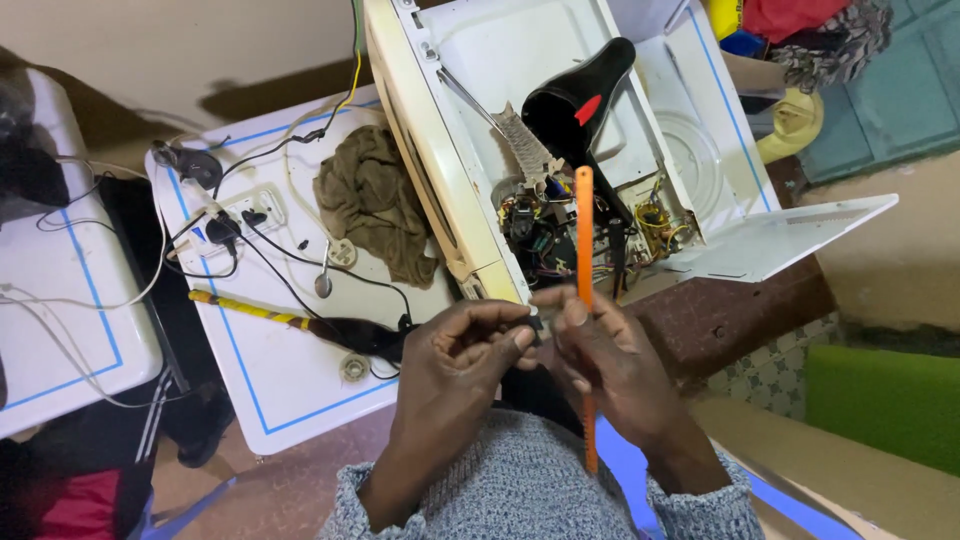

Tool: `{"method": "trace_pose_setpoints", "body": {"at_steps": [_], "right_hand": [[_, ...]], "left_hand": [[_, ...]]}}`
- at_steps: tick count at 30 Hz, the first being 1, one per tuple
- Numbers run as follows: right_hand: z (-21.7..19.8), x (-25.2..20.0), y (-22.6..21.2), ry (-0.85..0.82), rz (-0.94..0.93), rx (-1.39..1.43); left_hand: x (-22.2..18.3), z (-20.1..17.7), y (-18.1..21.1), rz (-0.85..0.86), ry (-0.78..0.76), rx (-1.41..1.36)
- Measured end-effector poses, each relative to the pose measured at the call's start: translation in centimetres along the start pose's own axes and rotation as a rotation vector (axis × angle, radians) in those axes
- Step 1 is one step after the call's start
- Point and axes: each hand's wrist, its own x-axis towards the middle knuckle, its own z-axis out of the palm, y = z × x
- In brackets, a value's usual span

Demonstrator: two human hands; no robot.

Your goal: Disassembling an electronic appliance to remove and inspect internal components using a screwdriver and manual manipulation.

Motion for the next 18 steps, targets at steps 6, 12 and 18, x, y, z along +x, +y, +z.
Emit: {"method": "trace_pose_setpoints", "body": {"at_steps": [6, 12, 18], "right_hand": [[0.3, 0.2, 1.4, 0.25, -0.143, -0.767], [-0.5, 3.0, 7.2, 0.5, -0.778, -1.487], [-1.1, 2.9, 8.5, 0.462, -0.801, -1.543]], "left_hand": [[4.3, -0.8, -3.6, 0.311, 0.126, 0.305], [8.7, -1.0, -7.2, 0.553, 0.171, 0.408], [9.4, -0.6, -7.0, 0.653, 0.134, 0.492]]}}
